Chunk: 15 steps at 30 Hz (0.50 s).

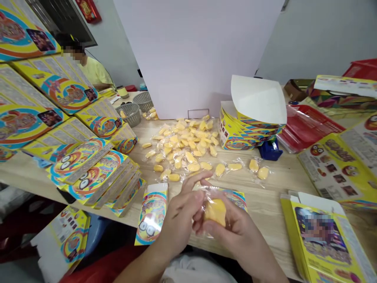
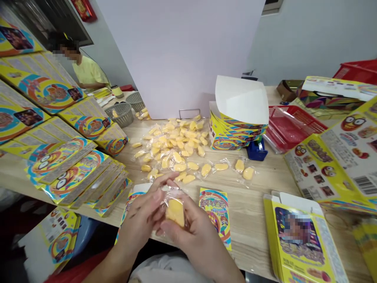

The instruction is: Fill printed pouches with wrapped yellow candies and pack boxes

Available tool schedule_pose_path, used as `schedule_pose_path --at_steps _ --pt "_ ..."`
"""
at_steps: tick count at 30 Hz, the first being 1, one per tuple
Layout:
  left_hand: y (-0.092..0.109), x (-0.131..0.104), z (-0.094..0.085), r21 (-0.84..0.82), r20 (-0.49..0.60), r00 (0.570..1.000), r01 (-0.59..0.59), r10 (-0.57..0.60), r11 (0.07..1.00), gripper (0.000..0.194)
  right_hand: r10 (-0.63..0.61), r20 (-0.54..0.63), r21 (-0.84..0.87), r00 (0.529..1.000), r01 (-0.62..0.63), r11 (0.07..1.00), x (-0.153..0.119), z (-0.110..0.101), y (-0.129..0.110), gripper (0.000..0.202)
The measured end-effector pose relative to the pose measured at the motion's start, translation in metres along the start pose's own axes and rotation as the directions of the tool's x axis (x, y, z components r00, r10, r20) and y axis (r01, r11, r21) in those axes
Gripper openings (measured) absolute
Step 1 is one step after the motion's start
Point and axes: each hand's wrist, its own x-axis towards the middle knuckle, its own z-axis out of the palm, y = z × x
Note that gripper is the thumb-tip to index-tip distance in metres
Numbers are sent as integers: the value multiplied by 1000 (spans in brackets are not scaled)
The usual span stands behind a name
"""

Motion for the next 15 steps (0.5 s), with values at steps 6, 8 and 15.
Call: schedule_pose_path --at_steps 6,8,15 --pt "-20 13 -30 88 61 997 -46 40 995 45 -64 -83 180 994 78 981 1 -15 19 31" --pt "-43 16 -62 406 -169 981 -21 97 914 50 -66 -130 248 989 96 964 1 -18 22 36" --pt "-114 -1 -145 856 -252 950 129 185 500 53 -30 -23 212 999 34 977 -9 3 -11 42"
